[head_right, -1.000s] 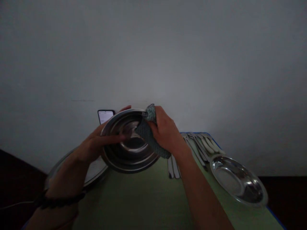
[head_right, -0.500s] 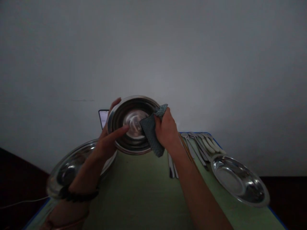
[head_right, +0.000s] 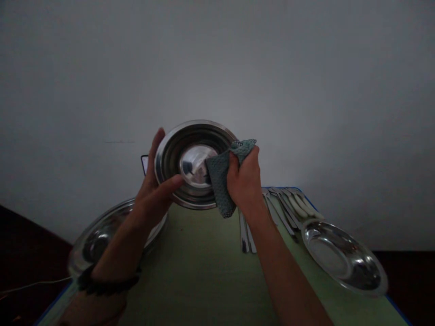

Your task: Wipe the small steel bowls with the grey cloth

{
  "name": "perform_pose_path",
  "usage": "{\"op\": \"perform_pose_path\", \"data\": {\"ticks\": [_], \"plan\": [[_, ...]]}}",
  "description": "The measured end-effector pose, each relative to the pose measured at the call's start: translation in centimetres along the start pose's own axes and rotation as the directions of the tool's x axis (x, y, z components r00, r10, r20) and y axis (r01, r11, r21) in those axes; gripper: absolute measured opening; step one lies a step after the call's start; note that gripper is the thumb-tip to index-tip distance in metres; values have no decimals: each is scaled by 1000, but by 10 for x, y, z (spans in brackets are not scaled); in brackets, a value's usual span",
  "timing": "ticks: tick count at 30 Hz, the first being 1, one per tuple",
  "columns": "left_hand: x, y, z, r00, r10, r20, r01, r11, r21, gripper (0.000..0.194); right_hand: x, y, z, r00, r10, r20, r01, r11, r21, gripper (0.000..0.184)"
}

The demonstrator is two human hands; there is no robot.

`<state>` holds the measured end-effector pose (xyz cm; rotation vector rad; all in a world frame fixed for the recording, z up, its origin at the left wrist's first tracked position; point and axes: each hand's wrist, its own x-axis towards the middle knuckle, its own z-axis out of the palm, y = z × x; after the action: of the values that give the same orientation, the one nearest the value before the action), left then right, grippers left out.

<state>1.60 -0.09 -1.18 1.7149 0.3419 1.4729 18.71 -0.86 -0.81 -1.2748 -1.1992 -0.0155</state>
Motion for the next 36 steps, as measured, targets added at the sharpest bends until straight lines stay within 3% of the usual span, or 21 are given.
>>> {"op": "perform_pose_path", "data": {"ticks": [2,4,6,8,10,12,13,14,15,17,19,20,22,24,26,29,33,35,36], "plan": [[0,0,5,993,113,-46,-110,992,65,87,-1,-1,2,999,11,36,-11,1000,4,14],[0,1,2,991,125,-57,-122,991,58,82,-2,-1,2,994,-7,113,8,1000,-11,12],[0,4,-6,1000,6,5,-6,1000,-4,78,-1,-1,-1,980,-48,193,57,998,-40,11],[-2,9,-18,976,-177,127,185,981,-55,76,0,-1,-7,944,-126,306,148,988,-51,9],[-3,13,-27,910,-326,258,350,936,-50,74,1,-2,-12,853,-223,472,261,965,-15,8],[-5,16,-32,844,-409,345,437,899,-3,70,1,-5,-17,717,-302,629,348,936,53,8],[-5,17,-32,825,-432,365,460,888,11,67,1,-6,-18,672,-323,666,370,926,75,8],[-6,16,-32,817,-446,365,477,879,6,64,1,-7,-19,659,-329,676,379,922,79,8],[-5,16,-30,822,-453,346,489,872,-22,61,1,-8,-19,683,-320,657,370,927,67,8],[-4,14,-25,869,-429,246,467,876,-123,58,1,-8,-17,815,-252,521,293,956,3,11],[-2,12,-17,933,-348,95,360,912,-197,58,2,-7,-13,942,-137,305,159,986,-50,12],[-2,13,-12,957,-290,29,290,938,-191,61,2,-7,-10,976,-78,203,92,994,-60,12],[-1,14,-4,985,-165,-53,158,981,-112,73,1,-7,-5,996,9,87,-4,998,-61,12],[-2,15,1,993,-75,-86,75,997,-6,82,-2,-7,-2,994,50,98,-44,997,-59,12],[-2,16,1,993,-52,-104,59,996,64,78,-3,-7,-1,984,52,170,-40,996,-75,13],[-2,19,-10,980,-195,-23,196,978,66,62,-3,-5,-4,946,-18,324,56,993,-108,13],[-3,27,-23,878,-425,220,419,905,73,51,-2,-6,-12,814,-189,550,255,966,-45,11],[-4,32,-25,825,-473,308,474,877,79,50,-2,-9,-15,748,-246,617,309,951,4,11],[-4,33,-25,809,-484,333,491,868,70,50,-3,-11,-15,740,-259,621,318,948,16,12]]}}
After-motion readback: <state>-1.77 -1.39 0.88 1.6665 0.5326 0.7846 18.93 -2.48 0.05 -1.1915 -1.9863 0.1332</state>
